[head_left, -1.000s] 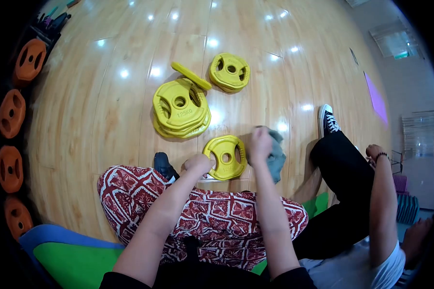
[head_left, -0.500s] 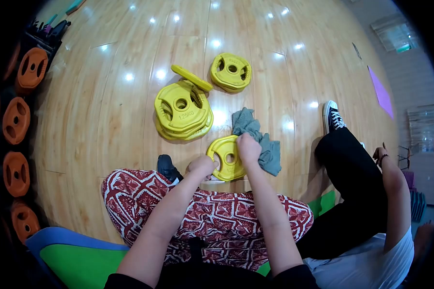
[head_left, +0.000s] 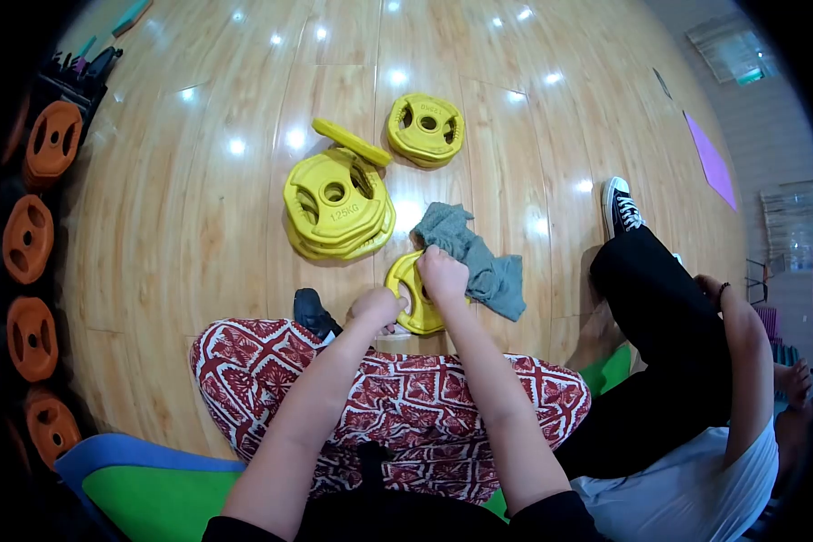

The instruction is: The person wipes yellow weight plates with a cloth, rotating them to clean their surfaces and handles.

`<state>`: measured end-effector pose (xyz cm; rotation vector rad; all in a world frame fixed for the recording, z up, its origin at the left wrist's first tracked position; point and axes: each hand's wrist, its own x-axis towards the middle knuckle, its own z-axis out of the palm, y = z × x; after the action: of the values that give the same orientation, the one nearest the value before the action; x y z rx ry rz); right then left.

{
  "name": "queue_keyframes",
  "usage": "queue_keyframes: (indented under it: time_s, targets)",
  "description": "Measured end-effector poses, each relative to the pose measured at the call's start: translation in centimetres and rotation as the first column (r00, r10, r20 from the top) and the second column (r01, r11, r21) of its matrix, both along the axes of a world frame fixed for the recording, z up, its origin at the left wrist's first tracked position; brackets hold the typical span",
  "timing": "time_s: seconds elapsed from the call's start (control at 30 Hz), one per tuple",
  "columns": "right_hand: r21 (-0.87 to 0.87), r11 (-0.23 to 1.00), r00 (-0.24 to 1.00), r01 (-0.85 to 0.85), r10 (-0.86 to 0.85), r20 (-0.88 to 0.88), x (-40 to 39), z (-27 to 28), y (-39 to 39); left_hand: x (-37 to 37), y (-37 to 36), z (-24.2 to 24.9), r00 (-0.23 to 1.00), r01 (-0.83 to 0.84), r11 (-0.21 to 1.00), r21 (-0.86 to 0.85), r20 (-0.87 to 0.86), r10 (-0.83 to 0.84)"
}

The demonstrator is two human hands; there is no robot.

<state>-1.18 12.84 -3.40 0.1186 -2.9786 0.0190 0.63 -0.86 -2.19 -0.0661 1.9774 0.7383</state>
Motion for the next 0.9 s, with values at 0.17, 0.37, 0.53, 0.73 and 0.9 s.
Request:
queue_keyframes:
  time_s: [0.17, 0.37, 0.53, 0.73, 0.9]
  targets:
    - [-0.147, 0.979, 0.985, -0.142, 0.154, 0.077, 1.2, 0.2, -3.2, -0.2, 0.2, 0.6, 0.999, 0.035, 0.999, -0.007, 0.038, -0.035]
    - [0.037, 0.999, 0.996, 0.004, -0.007, 0.094, -0.7, 0.8, 1.2, -0.1, 0.1, -0.3, 0.998, 0.044, 0.999, -0.008, 0.033, -0.044]
    - [-0.019, 0.993, 0.985, 0.114, -0.111, 0.133, 0.4, 0.9, -2.0, -0.4, 0.1, 0.2, 0.998, 0.059, 0.998, -0.013, 0.009, -0.059]
    - [0.021, 0.995, 0.983, -0.093, 0.088, 0.162, -0.2, 0.1, 1.0, -0.2, 0.1, -0.3, 0.995, 0.099, 0.995, -0.003, 0.009, -0.099]
    - [0.077, 0.937, 0.874, 0.340, -0.345, 0.341, -1.5, 3.5, 9.7, -0.4, 0.1, 0.6, 0.997, 0.058, 0.998, -0.028, 0.054, -0.056]
